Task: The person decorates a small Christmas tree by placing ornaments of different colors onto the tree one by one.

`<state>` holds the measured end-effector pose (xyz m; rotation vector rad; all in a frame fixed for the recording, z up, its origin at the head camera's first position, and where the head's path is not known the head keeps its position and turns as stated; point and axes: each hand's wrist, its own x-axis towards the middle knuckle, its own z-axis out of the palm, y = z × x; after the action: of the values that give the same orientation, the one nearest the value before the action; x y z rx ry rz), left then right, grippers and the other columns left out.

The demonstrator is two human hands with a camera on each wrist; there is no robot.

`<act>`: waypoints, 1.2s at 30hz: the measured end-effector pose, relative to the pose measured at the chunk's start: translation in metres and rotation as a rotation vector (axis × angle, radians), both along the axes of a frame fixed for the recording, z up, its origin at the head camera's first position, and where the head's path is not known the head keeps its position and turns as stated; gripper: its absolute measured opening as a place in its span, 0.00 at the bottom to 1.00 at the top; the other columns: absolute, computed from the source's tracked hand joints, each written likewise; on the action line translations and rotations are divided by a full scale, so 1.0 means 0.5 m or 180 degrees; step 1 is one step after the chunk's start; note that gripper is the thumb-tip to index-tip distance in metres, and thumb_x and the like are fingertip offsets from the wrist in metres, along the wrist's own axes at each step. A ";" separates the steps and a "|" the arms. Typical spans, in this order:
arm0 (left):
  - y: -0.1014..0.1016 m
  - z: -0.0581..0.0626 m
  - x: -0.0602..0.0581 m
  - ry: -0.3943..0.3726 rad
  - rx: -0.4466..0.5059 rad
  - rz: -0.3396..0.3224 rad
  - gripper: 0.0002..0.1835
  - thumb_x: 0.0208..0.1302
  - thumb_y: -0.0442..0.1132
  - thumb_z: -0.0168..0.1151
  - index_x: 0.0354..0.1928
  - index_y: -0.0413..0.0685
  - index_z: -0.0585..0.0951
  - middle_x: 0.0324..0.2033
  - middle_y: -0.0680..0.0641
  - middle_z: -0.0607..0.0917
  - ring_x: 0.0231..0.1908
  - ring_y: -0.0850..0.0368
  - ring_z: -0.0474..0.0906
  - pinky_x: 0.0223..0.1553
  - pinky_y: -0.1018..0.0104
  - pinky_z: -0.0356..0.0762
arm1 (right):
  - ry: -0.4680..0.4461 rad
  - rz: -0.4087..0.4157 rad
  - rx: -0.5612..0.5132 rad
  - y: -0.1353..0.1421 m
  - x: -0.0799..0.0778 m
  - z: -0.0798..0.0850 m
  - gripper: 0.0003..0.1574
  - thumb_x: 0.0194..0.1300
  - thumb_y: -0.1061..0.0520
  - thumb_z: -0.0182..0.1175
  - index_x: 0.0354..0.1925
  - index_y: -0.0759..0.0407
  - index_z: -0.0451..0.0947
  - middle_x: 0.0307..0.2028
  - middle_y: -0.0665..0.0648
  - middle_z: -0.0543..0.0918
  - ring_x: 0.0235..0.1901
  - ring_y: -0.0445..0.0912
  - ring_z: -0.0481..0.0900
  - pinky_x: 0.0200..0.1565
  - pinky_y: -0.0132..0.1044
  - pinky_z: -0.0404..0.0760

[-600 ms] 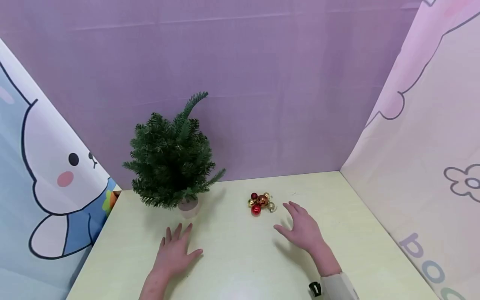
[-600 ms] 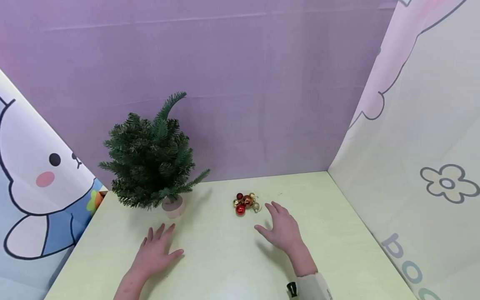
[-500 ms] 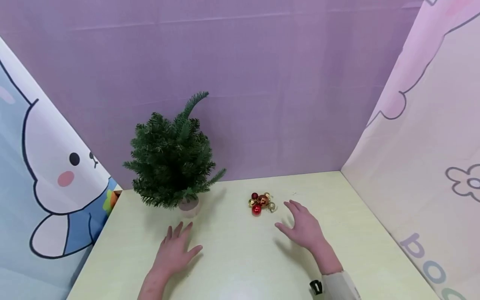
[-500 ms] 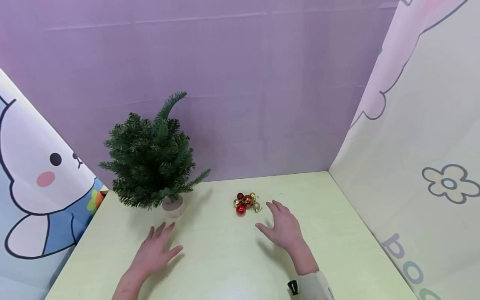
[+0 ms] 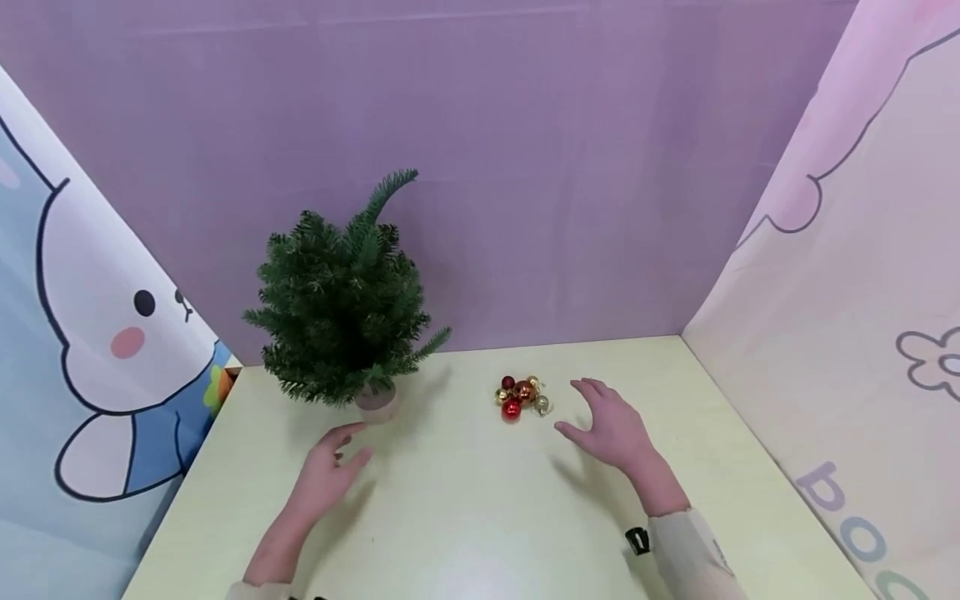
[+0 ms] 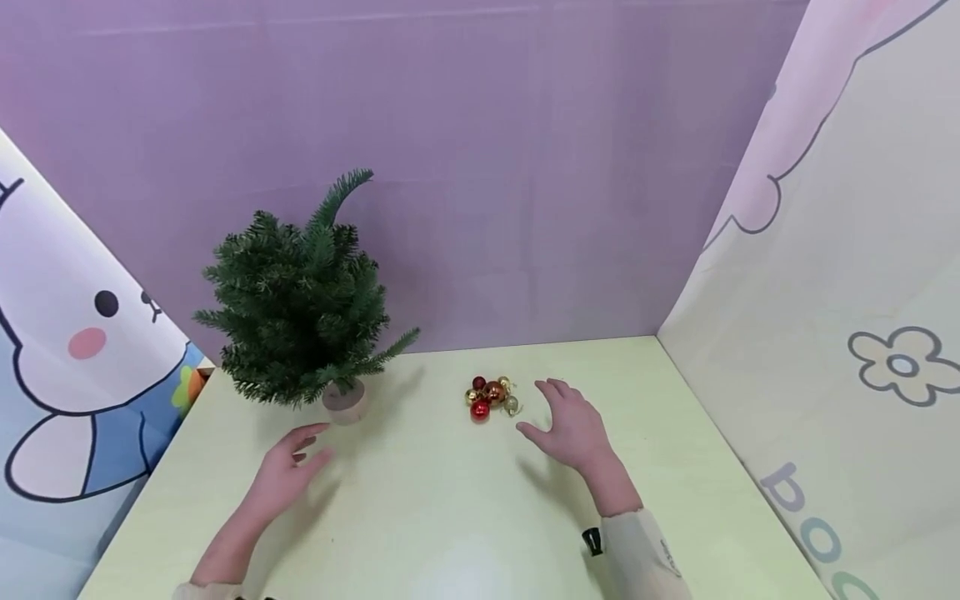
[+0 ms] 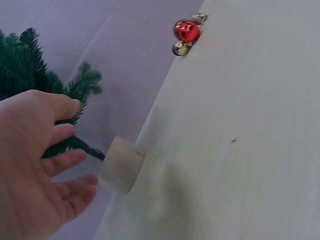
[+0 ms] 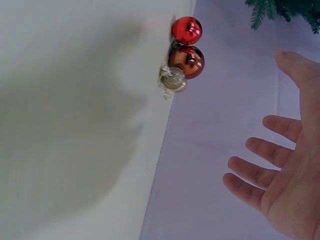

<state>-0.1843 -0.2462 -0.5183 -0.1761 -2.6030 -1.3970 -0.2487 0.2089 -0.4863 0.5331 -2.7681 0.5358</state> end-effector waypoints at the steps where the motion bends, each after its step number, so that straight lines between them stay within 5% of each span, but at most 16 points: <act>1: -0.007 0.004 -0.003 -0.0003 0.0101 0.0031 0.23 0.68 0.41 0.62 0.61 0.38 0.75 0.60 0.36 0.74 0.58 0.34 0.70 0.52 0.42 0.72 | -0.0005 0.0007 0.0014 0.000 -0.004 0.004 0.50 0.57 0.31 0.64 0.67 0.57 0.67 0.62 0.64 0.71 0.57 0.61 0.73 0.43 0.59 0.79; 8: -0.069 0.021 -0.037 -0.0047 0.0799 0.0462 0.22 0.70 0.38 0.60 0.62 0.37 0.71 0.58 0.38 0.75 0.52 0.55 0.76 0.47 0.74 0.75 | -0.0092 0.0072 -0.0003 0.000 -0.030 0.026 0.50 0.58 0.31 0.63 0.68 0.57 0.66 0.64 0.64 0.70 0.59 0.61 0.71 0.46 0.59 0.77; 13: -0.115 0.085 -0.050 0.0249 0.1143 0.1108 0.17 0.71 0.31 0.54 0.60 0.36 0.72 0.48 0.51 0.79 0.44 0.69 0.77 0.45 0.80 0.74 | -0.0220 0.0127 -0.0068 0.002 -0.041 0.036 0.49 0.59 0.32 0.63 0.67 0.60 0.67 0.63 0.63 0.70 0.60 0.60 0.71 0.49 0.58 0.76; 15: -0.129 0.118 -0.048 0.0428 0.1205 0.1216 0.18 0.71 0.30 0.54 0.61 0.39 0.73 0.46 0.55 0.79 0.43 0.70 0.76 0.45 0.80 0.73 | -0.0234 0.0140 -0.0077 0.006 -0.042 0.037 0.48 0.58 0.33 0.64 0.66 0.61 0.67 0.63 0.64 0.71 0.59 0.60 0.71 0.49 0.58 0.76; 18: -0.145 0.170 -0.046 0.0677 0.1190 0.1051 0.20 0.71 0.33 0.55 0.64 0.42 0.72 0.50 0.54 0.78 0.47 0.68 0.75 0.47 0.81 0.71 | -0.0226 0.0149 -0.0051 0.014 -0.051 0.039 0.48 0.59 0.33 0.64 0.66 0.62 0.68 0.62 0.63 0.71 0.59 0.60 0.72 0.49 0.58 0.76; 25: -0.177 0.276 -0.071 0.1138 0.1136 0.0272 0.25 0.73 0.34 0.52 0.70 0.44 0.66 0.59 0.51 0.73 0.58 0.61 0.68 0.52 0.81 0.67 | -0.0336 0.0181 0.0036 0.018 -0.093 0.061 0.49 0.60 0.33 0.62 0.66 0.63 0.66 0.63 0.65 0.71 0.61 0.62 0.69 0.54 0.58 0.73; 32: -0.184 0.325 -0.105 0.0932 0.0444 -0.0096 0.34 0.72 0.34 0.54 0.76 0.59 0.55 0.71 0.46 0.61 0.66 0.56 0.60 0.55 0.82 0.63 | -0.0476 0.0237 0.0104 0.019 -0.122 0.079 0.47 0.62 0.34 0.61 0.67 0.63 0.66 0.63 0.66 0.70 0.62 0.62 0.68 0.56 0.58 0.70; 36: -0.181 0.334 -0.122 0.0572 0.0292 -0.0183 0.40 0.71 0.37 0.56 0.77 0.64 0.48 0.73 0.43 0.52 0.67 0.42 0.57 0.56 0.73 0.66 | -0.0507 0.0262 0.0084 0.019 -0.130 0.082 0.44 0.64 0.37 0.61 0.66 0.64 0.67 0.63 0.66 0.70 0.63 0.62 0.67 0.58 0.58 0.68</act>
<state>-0.2453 -0.3367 -0.3511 -0.3493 -2.4015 -1.4439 -0.3137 0.2185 -0.4455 0.6388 -2.9175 0.5847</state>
